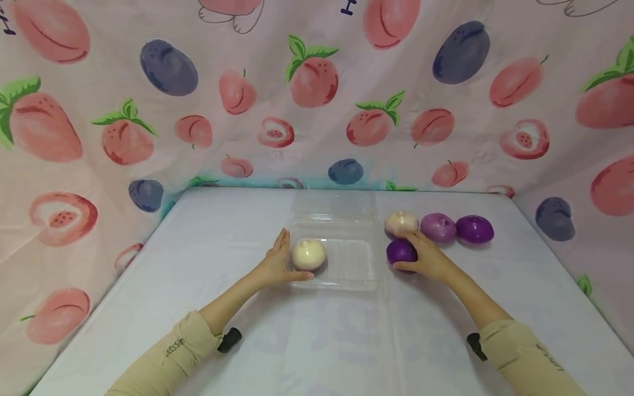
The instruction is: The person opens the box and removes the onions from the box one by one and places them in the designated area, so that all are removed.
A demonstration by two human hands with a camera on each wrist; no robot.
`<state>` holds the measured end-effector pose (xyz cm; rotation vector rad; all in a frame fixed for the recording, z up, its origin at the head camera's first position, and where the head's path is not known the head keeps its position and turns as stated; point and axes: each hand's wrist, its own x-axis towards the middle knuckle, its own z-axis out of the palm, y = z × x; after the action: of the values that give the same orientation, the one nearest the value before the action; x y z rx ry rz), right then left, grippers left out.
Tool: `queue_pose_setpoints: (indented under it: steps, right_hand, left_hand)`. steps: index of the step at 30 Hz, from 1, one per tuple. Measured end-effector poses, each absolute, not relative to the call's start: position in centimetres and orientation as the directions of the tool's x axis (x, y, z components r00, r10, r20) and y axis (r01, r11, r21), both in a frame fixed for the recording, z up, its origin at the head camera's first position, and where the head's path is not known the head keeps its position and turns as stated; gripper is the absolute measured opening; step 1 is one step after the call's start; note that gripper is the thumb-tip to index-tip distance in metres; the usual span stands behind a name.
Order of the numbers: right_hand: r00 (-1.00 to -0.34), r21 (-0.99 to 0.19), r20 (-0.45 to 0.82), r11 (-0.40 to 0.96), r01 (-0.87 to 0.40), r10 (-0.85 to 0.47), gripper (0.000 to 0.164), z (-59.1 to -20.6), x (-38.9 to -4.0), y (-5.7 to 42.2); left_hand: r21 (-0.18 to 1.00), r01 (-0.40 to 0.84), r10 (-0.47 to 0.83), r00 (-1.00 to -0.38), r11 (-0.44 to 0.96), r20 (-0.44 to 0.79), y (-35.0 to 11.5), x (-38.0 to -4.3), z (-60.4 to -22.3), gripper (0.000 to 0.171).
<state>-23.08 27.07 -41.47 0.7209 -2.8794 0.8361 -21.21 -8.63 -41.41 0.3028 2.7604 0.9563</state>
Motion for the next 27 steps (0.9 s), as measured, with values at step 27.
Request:
queue_pose_setpoints:
  steps: [27]
  right_hand:
    - [-0.777,-0.433,0.289,0.647,-0.627,-0.559,0.043,-38.9,-24.0,24.1]
  left_hand:
    - [0.627,0.133,0.272,-0.953,0.768,-0.131,-8.7,-21.4,-41.6,0.125]
